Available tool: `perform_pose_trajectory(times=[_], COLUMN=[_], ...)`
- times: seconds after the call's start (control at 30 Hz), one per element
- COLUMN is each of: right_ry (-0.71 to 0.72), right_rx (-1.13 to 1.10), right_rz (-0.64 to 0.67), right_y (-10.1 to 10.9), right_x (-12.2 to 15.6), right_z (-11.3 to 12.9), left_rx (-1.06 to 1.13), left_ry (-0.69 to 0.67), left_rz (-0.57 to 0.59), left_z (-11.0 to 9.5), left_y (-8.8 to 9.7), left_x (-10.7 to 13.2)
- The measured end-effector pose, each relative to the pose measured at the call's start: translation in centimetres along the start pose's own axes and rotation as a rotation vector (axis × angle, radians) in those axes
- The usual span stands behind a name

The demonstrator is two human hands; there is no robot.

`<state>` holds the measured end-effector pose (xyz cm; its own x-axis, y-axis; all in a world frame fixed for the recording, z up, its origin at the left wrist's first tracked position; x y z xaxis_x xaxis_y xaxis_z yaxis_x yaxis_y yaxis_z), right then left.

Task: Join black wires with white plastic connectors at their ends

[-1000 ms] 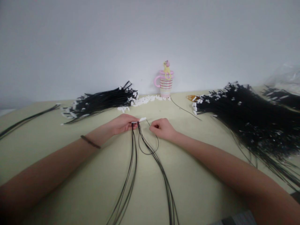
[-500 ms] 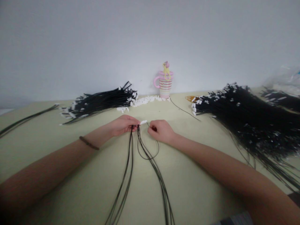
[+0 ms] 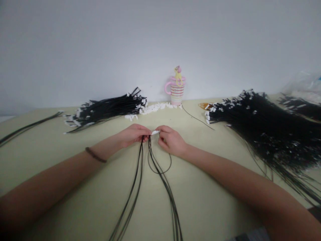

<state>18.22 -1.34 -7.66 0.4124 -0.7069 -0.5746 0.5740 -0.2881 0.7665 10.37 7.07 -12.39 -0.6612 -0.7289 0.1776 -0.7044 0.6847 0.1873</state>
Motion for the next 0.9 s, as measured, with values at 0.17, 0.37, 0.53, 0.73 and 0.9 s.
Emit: perform_pose_trajectory(times=[0.17,0.37,0.53,0.73,0.9], right_ry=[0.008,-0.004,-0.03,-0.058,-0.037], right_rx=[-0.015,-0.038,-0.048,-0.04,-0.056], right_rz=[-0.005,-0.013,-0.052,-0.086,-0.047], right_y=[0.09,0.17,0.33,0.53,0.37], right_x=[-0.08,-0.09,0.05,0.07,0.01], right_z=[0.16,0.02,-0.27,-0.66,-0.44], left_rx=[-0.017,-0.051,-0.067,-0.066,-0.088], left_ry=[0.0,-0.003,-0.008,-0.032,-0.042], left_rz=[-0.015,-0.029,-0.033,0.029,0.033], left_z=[-0.21,-0.34,-0.41,-0.26,-0.23], left_y=[-0.14,-0.23,-0.19,-0.4,-0.46], left_x=[0.23,0.35,0.32,0.15,0.14])
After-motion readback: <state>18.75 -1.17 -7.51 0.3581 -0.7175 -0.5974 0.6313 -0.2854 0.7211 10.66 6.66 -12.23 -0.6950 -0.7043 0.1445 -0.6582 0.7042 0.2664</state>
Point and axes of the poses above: each hand's wrist, its own x-axis away from the middle knuckle, its own y-axis out of the back of the hand, z = x × y, the point moved 9 cm from there along -x, towards the middle knuckle
